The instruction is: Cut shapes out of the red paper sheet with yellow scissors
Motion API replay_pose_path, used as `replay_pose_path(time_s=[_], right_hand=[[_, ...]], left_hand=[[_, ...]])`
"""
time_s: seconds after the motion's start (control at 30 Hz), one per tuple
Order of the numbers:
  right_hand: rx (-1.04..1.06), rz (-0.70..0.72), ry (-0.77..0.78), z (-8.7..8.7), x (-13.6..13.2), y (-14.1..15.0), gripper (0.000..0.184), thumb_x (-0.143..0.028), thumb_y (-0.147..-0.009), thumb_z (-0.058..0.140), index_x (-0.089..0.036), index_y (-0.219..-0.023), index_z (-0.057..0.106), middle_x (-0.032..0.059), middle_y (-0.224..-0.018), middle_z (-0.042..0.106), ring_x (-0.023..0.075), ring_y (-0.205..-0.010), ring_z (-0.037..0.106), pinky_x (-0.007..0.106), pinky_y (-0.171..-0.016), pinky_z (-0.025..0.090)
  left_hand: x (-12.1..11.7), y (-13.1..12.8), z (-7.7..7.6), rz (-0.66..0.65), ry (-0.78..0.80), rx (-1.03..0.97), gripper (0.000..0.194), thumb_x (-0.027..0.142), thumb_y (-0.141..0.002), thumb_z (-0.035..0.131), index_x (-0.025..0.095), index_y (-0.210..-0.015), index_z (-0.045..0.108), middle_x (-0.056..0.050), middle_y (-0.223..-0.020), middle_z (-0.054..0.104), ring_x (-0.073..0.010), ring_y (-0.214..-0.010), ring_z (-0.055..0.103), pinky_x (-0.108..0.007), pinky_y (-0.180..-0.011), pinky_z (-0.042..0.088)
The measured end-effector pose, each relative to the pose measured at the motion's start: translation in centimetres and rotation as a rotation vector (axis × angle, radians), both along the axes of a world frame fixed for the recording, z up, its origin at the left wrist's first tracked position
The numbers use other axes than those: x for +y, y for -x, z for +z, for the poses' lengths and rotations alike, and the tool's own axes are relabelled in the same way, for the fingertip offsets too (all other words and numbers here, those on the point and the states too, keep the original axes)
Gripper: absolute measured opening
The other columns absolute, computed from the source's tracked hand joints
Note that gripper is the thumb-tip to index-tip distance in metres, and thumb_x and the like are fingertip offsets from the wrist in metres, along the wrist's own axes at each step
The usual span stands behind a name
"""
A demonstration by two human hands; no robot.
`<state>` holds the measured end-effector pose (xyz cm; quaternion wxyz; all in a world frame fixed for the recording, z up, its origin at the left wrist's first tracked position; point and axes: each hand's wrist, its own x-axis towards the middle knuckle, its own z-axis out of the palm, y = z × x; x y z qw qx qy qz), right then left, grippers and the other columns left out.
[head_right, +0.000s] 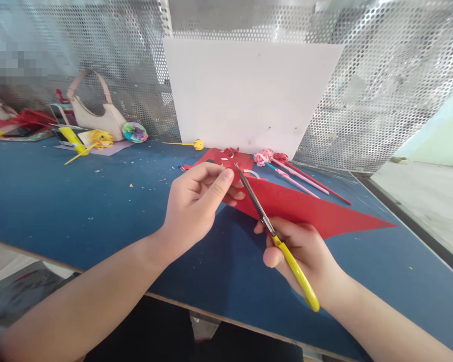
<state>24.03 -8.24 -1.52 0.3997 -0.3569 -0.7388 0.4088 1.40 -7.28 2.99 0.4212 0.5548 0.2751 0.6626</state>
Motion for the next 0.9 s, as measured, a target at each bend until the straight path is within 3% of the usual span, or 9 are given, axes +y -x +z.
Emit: replay_pose_path(time_s=[0.27, 0.5, 0.9], right_hand=[[-0.02, -0.045, 0.011, 0.5, -0.3, 0.2, 0.071, -0.085, -0.077, 0.073, -0.021, -0.106, 0.073, -0.0032, -0.066, 0.052, 0.0109, -0.049, 0.044, 0.023, -0.039, 0.035], [-0.076, 0.057, -0.041, 0.0, 0.3, -0.5, 0.067, -0.08, -0.09, 0.066, -0.018, -0.118, 0.071, -0.0043, -0.066, 0.049, 0.0104, -0.046, 0.041, 0.024, -0.039, 0.037], [-0.084, 0.093, -0.021, 0.9, 0.1, -0.3, 0.062, -0.075, -0.093, 0.066, -0.017, -0.115, 0.07, -0.0034, -0.065, 0.049, 0.0119, -0.046, 0.042, 0.026, -0.04, 0.036]], left_hand=[[0.0, 0.0, 0.0, 0.037, -0.032, 0.032, 0.029, 0.047, -0.098, 0.072, 0.018, -0.092, 0.069, -0.003, -0.09, 0.078, -0.0119, -0.075, 0.077, -0.021, -0.068, 0.062], [0.1, 0.4, 0.0, 0.061, -0.066, 0.088, 0.029, 0.046, -0.099, 0.071, 0.019, -0.09, 0.067, -0.002, -0.084, 0.075, -0.0126, -0.075, 0.076, -0.023, -0.07, 0.062], [0.6, 1.4, 0.8, -0.012, -0.057, 0.148, 0.032, 0.047, -0.091, 0.08, 0.019, -0.085, 0.067, -0.003, -0.079, 0.075, -0.0158, -0.072, 0.078, -0.023, -0.064, 0.063]])
